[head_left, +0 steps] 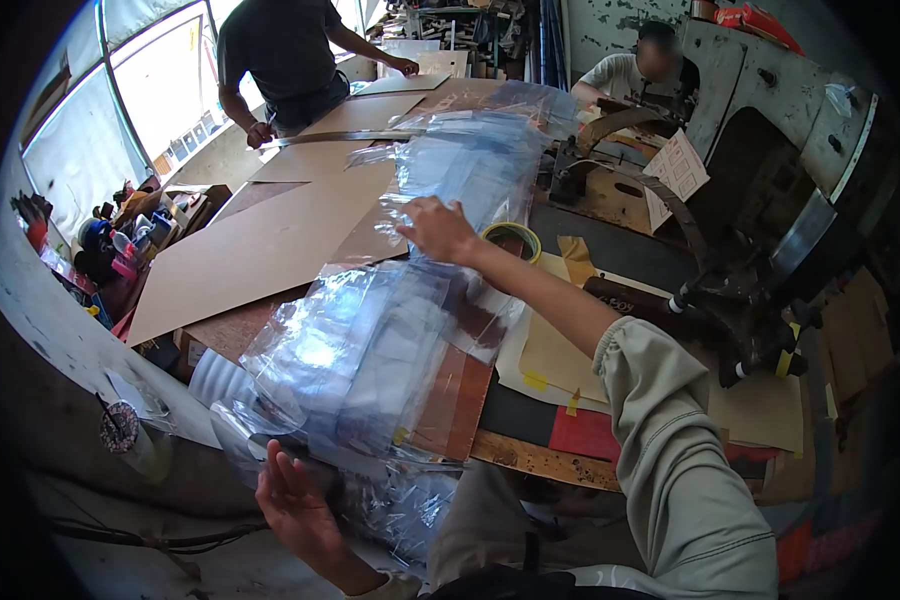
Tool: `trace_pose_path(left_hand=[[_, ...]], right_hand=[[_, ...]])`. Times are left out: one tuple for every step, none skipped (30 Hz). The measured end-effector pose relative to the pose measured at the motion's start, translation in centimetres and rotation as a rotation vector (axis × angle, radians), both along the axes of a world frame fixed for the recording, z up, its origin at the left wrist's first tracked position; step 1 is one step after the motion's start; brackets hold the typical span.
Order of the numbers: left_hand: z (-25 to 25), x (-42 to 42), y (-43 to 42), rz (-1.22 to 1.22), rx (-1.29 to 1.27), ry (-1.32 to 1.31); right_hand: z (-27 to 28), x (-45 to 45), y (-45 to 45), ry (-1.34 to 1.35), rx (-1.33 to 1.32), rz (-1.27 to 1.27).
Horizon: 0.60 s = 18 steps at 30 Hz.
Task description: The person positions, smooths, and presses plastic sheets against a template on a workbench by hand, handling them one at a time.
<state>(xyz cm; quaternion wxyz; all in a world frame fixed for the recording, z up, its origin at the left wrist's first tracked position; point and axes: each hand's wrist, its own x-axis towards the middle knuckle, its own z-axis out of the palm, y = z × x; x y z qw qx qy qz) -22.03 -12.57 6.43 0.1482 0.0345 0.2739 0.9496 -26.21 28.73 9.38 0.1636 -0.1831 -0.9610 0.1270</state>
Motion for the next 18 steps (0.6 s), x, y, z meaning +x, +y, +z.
trace_pose_path(left_hand=[[0.3,-0.3,-0.5,-0.084,0.078,0.039],[0.6,-0.6,-0.9,-0.169,0.156,0.078],[0.8,-1.0,-1.5,-0.214,0.183,0.123],[1.0,-1.4,-2.1,-0.258,0.209,0.167],[1.1,-1.7,-2.6,-0.301,0.234,0.21],[1.6,-1.5,-2.8,-0.263,0.236,0.199],[1.9,-1.6,-2.9,-0.28,0.229,0.292],[2.1,-1.9,-3.0,-0.298,0.225,0.386],[2.1,-2.1,-3.2,-0.316,0.218,0.479],[1.8,-2.0,-3.5,-0.25,0.183,0.404],[1.5,-2.2,-3.4,-0.286,0.179,0.392],[0.9,-2.3,-3.2,-0.321,0.173,0.378],[0.2,-2.5,-3.0,-0.356,0.169,0.365],[-0.4,-2.7,-2.7,-0.334,0.126,0.293],[-0.8,-2.6,-2.5,-0.312,0.08,0.219],[-1.1,-2.5,-2.3,-0.288,0.034,0.145],[-1.4,-2.4,-2.1,-0.223,-0.08,0.094],[-1.0,-2.1,-1.0,-0.159,-0.194,0.046]], right_hand=[[0.4,0.0,-1.6,-0.012,-0.044,0.085],[-0.3,-0.7,-2.1,0.01,-0.024,0.201],[0.0,-0.9,-2.8,-0.091,-0.031,0.2],[0.4,-1.1,-3.3,-0.192,-0.038,0.201],[0.8,-1.0,-3.8,-0.294,-0.047,0.201],[0.4,-0.9,-3.6,-0.268,-0.037,0.181],[0.2,-1.2,-3.3,-0.298,0.015,0.129],[0.3,-1.7,-2.8,-0.328,0.071,0.076],[0.4,-2.0,-2.5,-0.359,0.121,0.023],[0.5,-2.0,-2.0,-0.371,0.112,-0.034],[0.7,-2.1,-1.4,-0.382,0.102,-0.09],[0.9,-2.0,-1.0,-0.396,0.091,-0.146],[1.1,-1.9,-0.6,-0.437,0.105,-0.177],[1.5,-1.8,-0.2,-0.475,0.122,-0.208],[1.4,-1.8,0.1,-0.516,0.135,-0.238],[1.0,-1.9,0.2,-0.519,0.162,-0.278],[0.8,-1.9,0.3,-0.489,0.144,-0.282],[0.4,-1.9,0.7,-0.458,0.125,-0.288]])
